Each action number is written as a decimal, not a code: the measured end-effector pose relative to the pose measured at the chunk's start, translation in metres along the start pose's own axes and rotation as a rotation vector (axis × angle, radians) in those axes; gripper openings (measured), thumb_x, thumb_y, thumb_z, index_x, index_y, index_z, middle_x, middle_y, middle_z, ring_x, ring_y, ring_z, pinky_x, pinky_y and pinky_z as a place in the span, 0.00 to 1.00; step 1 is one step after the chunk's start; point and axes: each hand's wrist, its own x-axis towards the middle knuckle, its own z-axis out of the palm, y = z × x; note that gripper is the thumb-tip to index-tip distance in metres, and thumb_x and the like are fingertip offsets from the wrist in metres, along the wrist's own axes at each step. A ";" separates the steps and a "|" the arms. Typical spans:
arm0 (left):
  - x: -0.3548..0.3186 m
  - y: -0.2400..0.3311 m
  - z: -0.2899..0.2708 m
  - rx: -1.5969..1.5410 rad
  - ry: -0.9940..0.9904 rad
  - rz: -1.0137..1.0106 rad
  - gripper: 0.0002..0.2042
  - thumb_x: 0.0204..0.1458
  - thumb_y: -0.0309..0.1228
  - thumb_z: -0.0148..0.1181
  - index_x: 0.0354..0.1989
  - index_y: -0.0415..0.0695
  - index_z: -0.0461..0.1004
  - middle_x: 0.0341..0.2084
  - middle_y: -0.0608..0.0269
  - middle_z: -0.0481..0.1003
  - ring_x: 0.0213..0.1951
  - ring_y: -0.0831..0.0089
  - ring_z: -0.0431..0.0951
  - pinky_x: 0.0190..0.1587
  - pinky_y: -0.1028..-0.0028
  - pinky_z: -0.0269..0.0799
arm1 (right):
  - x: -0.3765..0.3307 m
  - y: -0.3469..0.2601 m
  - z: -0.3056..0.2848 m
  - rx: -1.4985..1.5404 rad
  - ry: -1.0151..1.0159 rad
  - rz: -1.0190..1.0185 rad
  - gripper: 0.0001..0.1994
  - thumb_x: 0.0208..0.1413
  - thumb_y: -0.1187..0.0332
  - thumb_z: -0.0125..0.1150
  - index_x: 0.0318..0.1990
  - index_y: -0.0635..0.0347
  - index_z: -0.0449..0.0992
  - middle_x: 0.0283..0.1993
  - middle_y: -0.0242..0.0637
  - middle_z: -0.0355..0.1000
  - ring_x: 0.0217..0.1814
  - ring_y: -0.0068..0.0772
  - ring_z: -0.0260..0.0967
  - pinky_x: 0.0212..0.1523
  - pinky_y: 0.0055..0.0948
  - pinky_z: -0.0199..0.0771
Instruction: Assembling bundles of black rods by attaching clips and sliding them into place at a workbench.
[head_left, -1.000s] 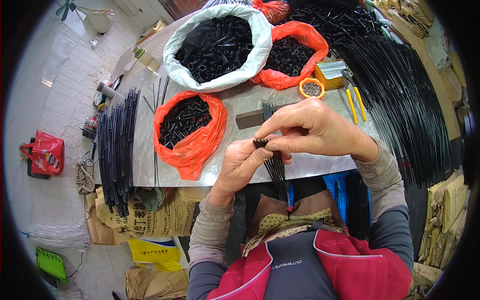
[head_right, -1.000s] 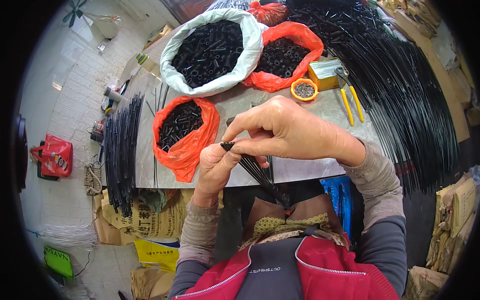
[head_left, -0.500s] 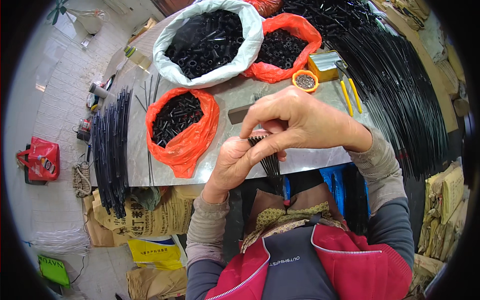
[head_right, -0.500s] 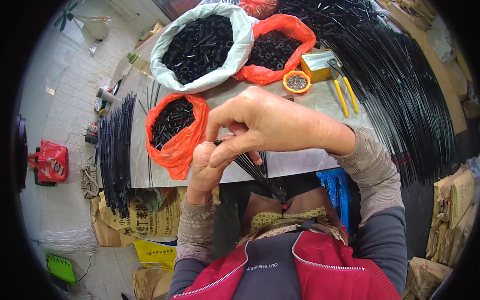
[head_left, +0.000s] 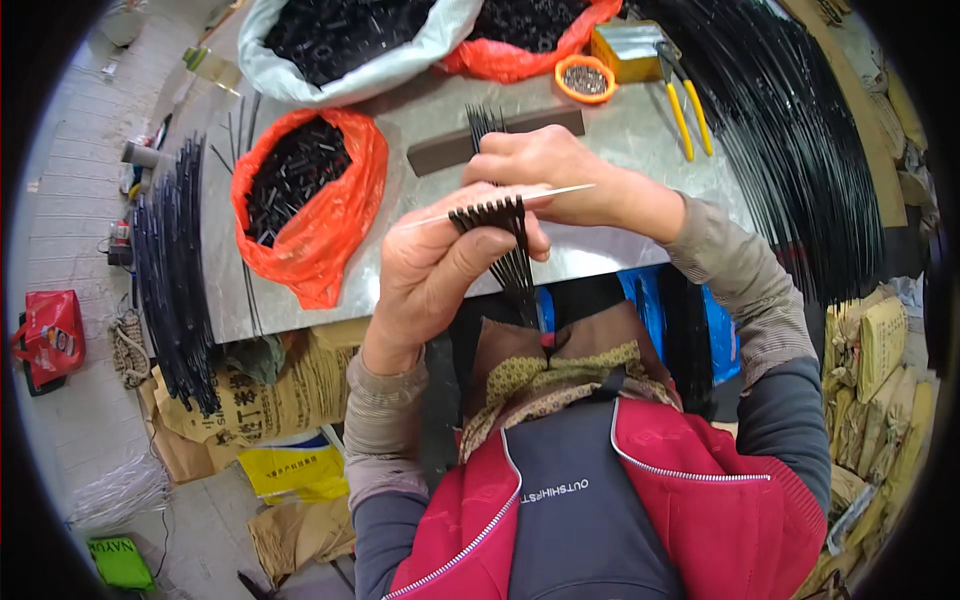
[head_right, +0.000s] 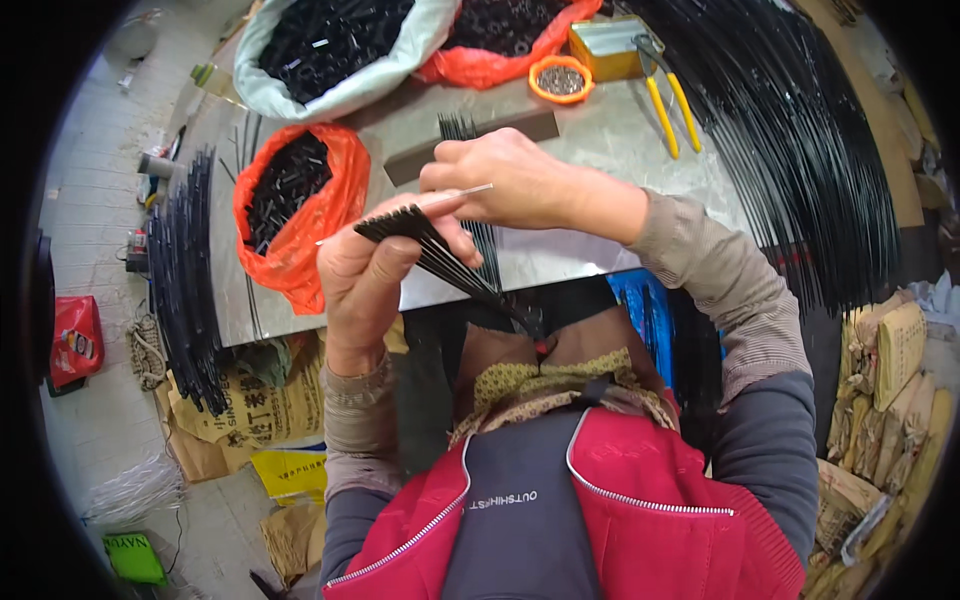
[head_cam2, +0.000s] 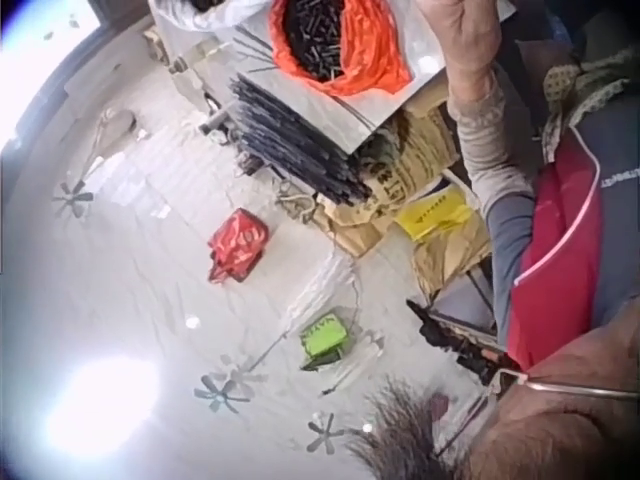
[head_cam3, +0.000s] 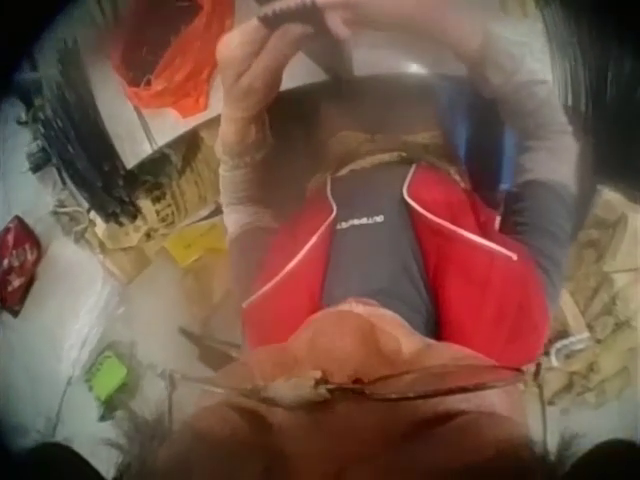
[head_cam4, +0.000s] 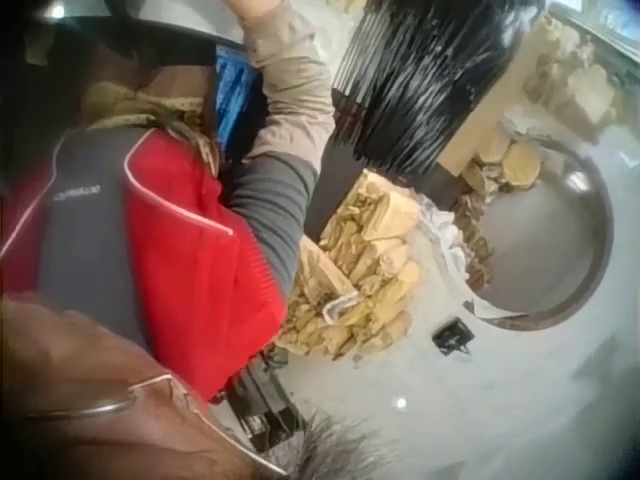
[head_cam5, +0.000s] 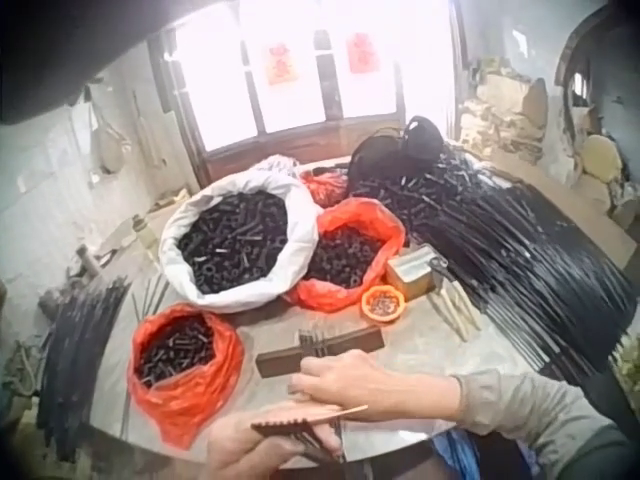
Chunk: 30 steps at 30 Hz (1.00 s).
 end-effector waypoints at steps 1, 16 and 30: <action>0.003 -0.008 0.001 -0.083 -0.025 0.054 0.16 0.70 0.27 0.56 0.60 0.30 0.78 0.40 0.58 0.81 0.44 0.70 0.81 0.49 0.71 0.76 | -0.008 0.008 0.018 -0.110 0.008 -0.039 0.10 0.59 0.57 0.65 0.37 0.51 0.78 0.36 0.37 0.71 0.38 0.44 0.78 0.36 0.42 0.79; -0.044 -0.108 0.010 0.455 -0.252 0.198 0.10 0.47 0.27 0.71 0.38 0.43 0.77 0.42 0.62 0.80 0.57 0.52 0.77 0.66 0.51 0.67 | -0.010 0.047 0.063 -0.348 0.159 -0.274 0.18 0.54 0.58 0.73 0.25 0.54 0.69 0.32 0.33 0.63 0.34 0.35 0.72 0.33 0.35 0.76; -0.046 -0.112 0.002 0.654 -0.321 0.251 0.08 0.49 0.27 0.67 0.38 0.44 0.78 0.47 0.61 0.80 0.59 0.55 0.77 0.72 0.45 0.63 | -0.012 0.041 0.054 -0.273 0.131 -0.270 0.16 0.54 0.59 0.72 0.28 0.54 0.70 0.33 0.34 0.63 0.35 0.35 0.71 0.36 0.35 0.76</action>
